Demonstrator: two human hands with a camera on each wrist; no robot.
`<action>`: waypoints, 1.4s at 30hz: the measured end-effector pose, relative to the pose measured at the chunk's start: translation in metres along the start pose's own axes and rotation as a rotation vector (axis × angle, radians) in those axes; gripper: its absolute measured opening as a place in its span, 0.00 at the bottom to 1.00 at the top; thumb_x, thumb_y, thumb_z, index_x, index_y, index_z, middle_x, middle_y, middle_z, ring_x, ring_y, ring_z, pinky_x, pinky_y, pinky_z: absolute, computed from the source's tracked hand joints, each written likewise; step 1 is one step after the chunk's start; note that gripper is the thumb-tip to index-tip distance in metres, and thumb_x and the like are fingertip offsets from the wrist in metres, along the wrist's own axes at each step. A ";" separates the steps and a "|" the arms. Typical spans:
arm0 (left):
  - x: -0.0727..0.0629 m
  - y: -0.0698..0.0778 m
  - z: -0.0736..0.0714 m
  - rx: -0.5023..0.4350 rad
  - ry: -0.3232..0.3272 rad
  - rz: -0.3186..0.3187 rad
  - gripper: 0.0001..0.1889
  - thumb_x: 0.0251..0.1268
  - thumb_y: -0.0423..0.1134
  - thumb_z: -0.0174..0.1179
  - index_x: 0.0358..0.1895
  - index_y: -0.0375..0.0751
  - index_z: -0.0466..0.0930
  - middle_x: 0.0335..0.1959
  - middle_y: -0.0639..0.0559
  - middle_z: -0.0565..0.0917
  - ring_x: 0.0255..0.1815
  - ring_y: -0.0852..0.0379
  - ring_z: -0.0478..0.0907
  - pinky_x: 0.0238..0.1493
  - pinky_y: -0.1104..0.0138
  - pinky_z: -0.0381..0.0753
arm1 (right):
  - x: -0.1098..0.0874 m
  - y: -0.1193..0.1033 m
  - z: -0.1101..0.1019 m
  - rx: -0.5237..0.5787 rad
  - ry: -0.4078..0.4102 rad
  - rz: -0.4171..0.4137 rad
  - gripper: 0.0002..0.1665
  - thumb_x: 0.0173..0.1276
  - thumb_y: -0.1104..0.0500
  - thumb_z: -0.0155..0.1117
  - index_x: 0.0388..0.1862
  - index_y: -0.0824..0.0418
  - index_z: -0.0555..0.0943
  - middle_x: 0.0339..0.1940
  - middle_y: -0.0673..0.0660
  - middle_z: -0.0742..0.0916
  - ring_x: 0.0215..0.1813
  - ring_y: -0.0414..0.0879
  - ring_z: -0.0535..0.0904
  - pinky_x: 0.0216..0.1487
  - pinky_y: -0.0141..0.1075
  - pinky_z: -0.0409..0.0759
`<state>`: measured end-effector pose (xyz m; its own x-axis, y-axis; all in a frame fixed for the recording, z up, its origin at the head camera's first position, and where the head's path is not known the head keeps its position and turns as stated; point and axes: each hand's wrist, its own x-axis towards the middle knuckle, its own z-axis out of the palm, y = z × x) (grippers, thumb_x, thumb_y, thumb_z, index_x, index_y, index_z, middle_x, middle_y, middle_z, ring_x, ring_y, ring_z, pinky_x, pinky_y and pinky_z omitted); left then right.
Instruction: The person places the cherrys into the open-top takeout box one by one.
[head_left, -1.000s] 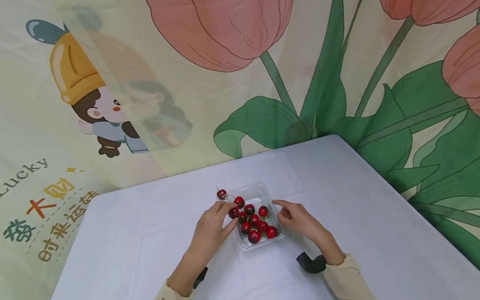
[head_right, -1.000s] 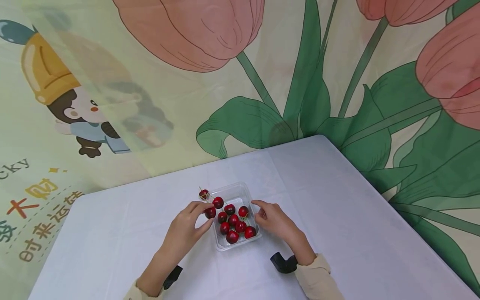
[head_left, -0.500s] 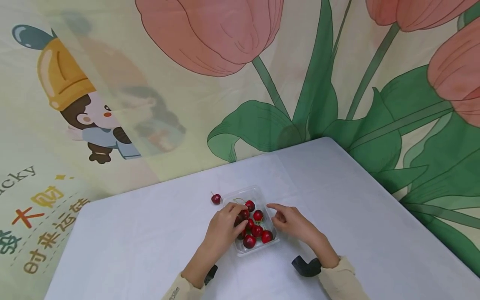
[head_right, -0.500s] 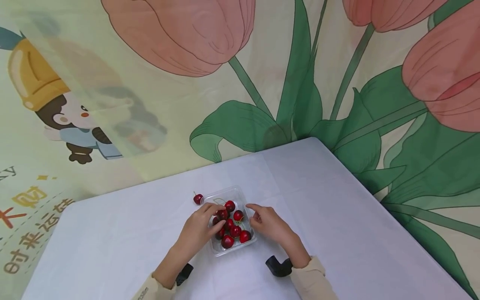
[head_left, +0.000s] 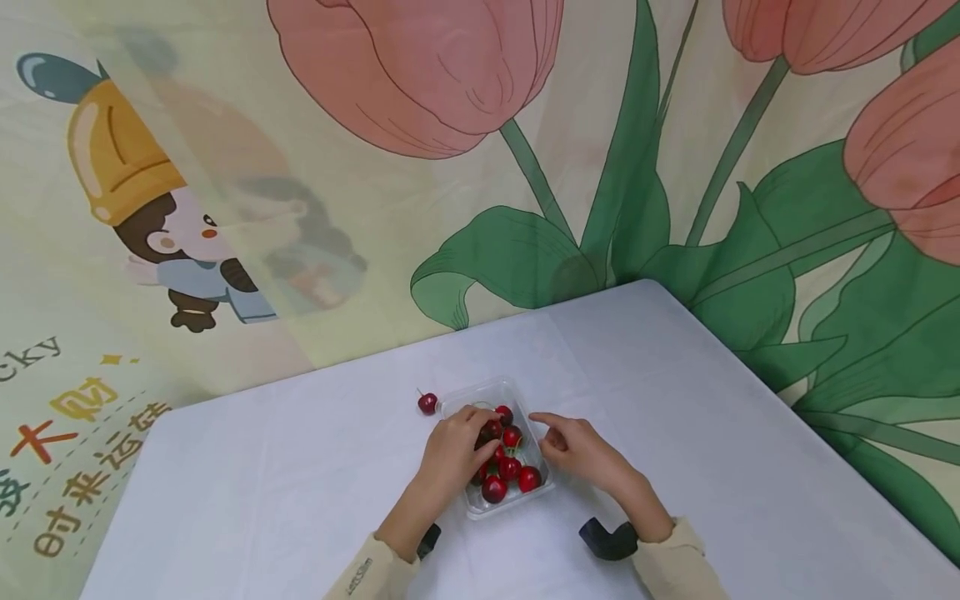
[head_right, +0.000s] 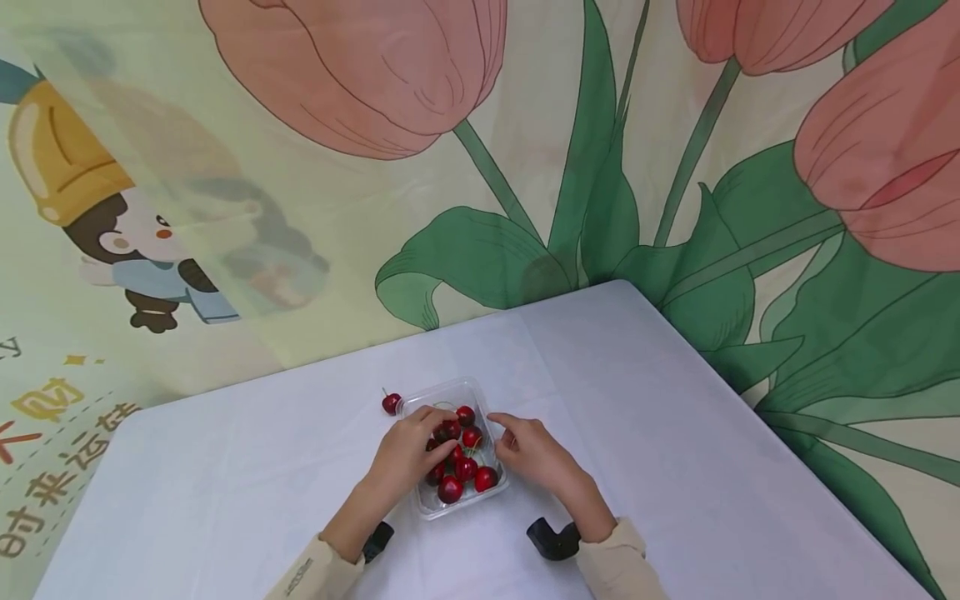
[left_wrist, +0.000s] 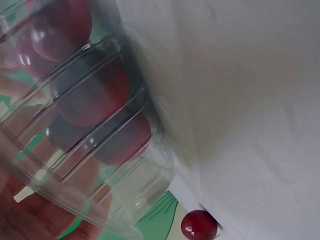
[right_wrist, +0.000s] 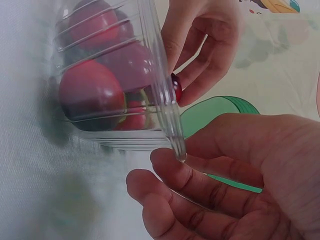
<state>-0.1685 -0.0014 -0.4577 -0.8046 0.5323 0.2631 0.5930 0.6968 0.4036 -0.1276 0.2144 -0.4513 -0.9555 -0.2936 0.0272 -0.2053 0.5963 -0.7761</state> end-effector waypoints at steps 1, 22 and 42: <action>0.001 -0.001 0.001 0.003 0.000 0.003 0.18 0.58 0.40 0.70 0.52 0.42 0.83 0.47 0.44 0.84 0.44 0.48 0.83 0.48 0.58 0.84 | 0.000 0.000 0.000 0.000 -0.001 -0.001 0.24 0.66 0.70 0.58 0.61 0.75 0.73 0.22 0.48 0.76 0.24 0.37 0.68 0.25 0.27 0.71; -0.002 -0.011 0.003 0.065 0.086 0.047 0.17 0.60 0.45 0.69 0.50 0.41 0.83 0.46 0.45 0.83 0.50 0.48 0.80 0.52 0.56 0.82 | -0.001 0.003 0.001 -0.017 0.013 0.001 0.24 0.66 0.70 0.59 0.61 0.74 0.73 0.23 0.48 0.78 0.24 0.38 0.70 0.25 0.28 0.73; 0.009 -0.078 -0.025 0.157 0.231 -0.038 0.11 0.56 0.28 0.67 0.43 0.39 0.84 0.42 0.43 0.84 0.40 0.43 0.82 0.37 0.53 0.82 | 0.000 0.002 0.002 -0.009 0.009 0.015 0.24 0.67 0.70 0.59 0.62 0.73 0.73 0.25 0.49 0.79 0.26 0.39 0.70 0.26 0.27 0.74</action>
<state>-0.2230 -0.0632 -0.4651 -0.8017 0.3929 0.4504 0.5451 0.7897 0.2814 -0.1278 0.2138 -0.4538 -0.9605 -0.2776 0.0210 -0.1924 0.6073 -0.7708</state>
